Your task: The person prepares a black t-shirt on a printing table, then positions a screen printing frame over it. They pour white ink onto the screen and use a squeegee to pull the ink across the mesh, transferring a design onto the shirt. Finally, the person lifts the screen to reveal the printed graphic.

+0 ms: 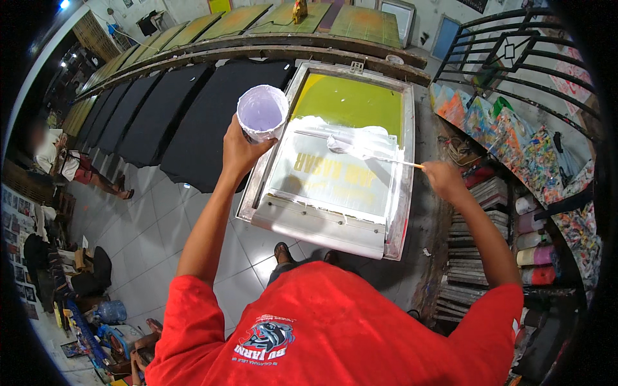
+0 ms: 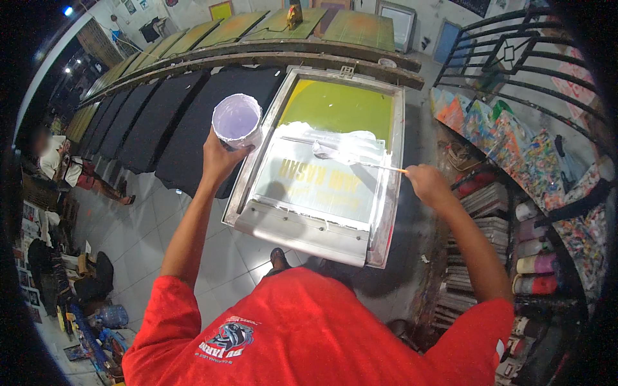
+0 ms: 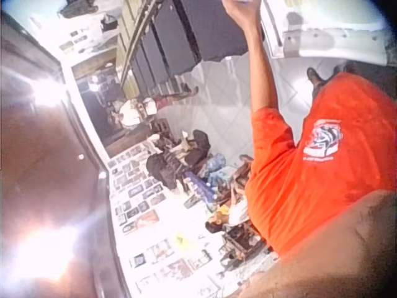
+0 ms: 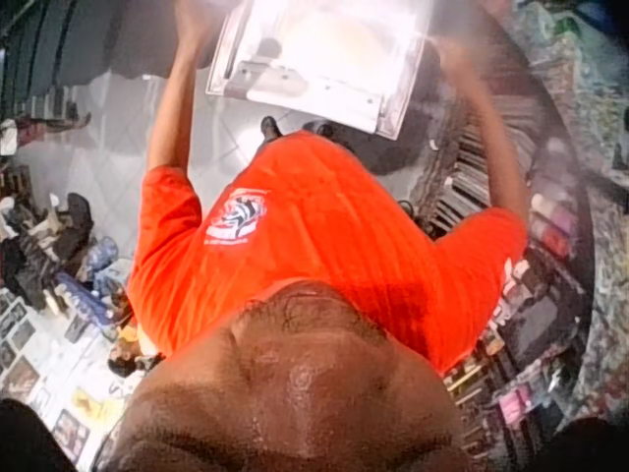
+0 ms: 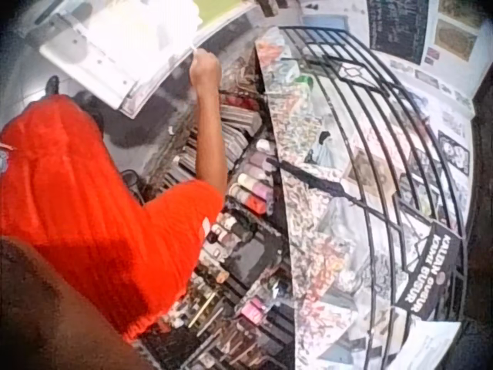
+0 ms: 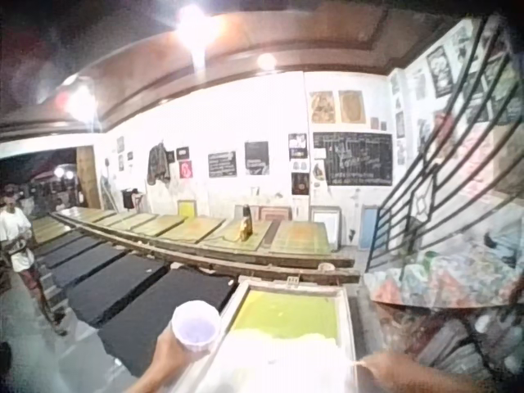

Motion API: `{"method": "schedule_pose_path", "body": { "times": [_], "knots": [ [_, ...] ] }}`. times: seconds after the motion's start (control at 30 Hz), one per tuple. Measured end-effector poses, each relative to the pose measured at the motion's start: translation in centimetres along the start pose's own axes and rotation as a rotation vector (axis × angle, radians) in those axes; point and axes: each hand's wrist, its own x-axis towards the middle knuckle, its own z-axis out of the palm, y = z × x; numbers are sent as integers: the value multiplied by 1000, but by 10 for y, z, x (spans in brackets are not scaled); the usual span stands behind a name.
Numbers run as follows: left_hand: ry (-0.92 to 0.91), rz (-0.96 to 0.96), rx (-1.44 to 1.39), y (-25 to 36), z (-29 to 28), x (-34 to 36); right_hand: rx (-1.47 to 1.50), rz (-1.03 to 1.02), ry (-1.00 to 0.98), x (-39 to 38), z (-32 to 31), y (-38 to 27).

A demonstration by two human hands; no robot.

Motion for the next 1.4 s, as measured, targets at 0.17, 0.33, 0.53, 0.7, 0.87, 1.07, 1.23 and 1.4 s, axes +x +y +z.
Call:
{"method": "schedule_pose_path", "body": {
  "times": [0.17, 0.33, 0.53, 0.7, 0.87, 1.07, 1.23, 1.4],
  "knots": [
    [-14, 3, -7, 2, 4, 0, 535, 264, 4, 3, 37, 33],
    [-27, 20, -11, 9, 8, 3, 537, 534, -119, -2, 71, 66],
    [-29, 43, 28, 1, 6, -1, 437, 395, -50, 8, 7, 49],
    [-66, 82, 75, 2, 15, -2, 350, 244, 113, 0, -51, 23],
    [-75, 240, 204, -17, 26, 2, 480, 274, 257, -7, -103, -38],
    [-132, 330, 281, -17, 28, 5, 153, -194, 370, 0, -121, -122],
    [-227, 371, 309, -10, 33, 6, -136, -389, 337, 37, -90, -165],
    [-179, 492, 257, 8, 42, 5, -202, -359, 266, 78, -71, -191]
  ]
}}
